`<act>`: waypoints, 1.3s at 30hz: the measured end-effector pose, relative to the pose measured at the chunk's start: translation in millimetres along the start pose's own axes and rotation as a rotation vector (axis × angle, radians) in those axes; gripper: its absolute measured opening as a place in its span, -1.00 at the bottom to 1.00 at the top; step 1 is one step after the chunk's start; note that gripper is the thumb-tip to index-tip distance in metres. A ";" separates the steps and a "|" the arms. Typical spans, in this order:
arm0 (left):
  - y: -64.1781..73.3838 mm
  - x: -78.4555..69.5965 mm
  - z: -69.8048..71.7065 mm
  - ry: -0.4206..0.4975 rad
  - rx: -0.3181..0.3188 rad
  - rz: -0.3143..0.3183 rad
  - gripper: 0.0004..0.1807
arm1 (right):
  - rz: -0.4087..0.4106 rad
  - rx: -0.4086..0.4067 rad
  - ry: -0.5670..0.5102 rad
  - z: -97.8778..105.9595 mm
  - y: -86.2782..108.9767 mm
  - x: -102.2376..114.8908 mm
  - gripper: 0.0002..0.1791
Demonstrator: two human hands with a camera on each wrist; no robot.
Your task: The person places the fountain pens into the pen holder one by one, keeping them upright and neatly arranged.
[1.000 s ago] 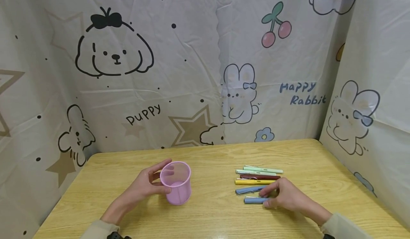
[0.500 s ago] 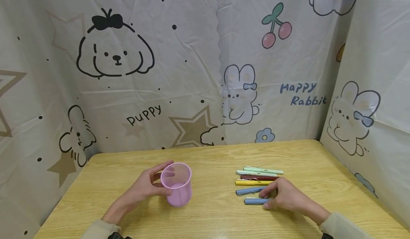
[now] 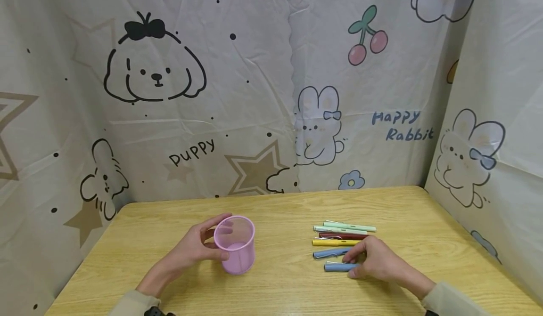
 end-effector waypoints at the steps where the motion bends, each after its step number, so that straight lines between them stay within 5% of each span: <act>1: -0.3 -0.5 -0.3 -0.002 0.004 -0.006 0.02 | -0.010 0.000 0.002 0.0 0.1 -0.5 -0.76; 14: -1.7 1.0 1.0 -0.002 0.020 -0.019 0.05 | -0.012 0.014 0.032 0.8 3.5 7.4 -0.80; 23: -1.1 0.6 0.4 -0.009 0.027 -0.016 0.03 | -0.032 0.010 -0.062 3.9 5.0 15.0 -0.79; 39: -2.0 0.7 0.6 -0.010 0.028 -0.004 0.02 | -0.094 -0.071 -0.097 14.0 5.1 29.7 -0.75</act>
Point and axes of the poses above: each hand's wrist, its own y-axis away from the middle knuckle, its own z-axis out of the back of the hand, x = y × z, the point moved 9 cm from there along -y, towards the middle knuckle, and after that the axes turned 2 degrees about y, right-handed, at the moved point
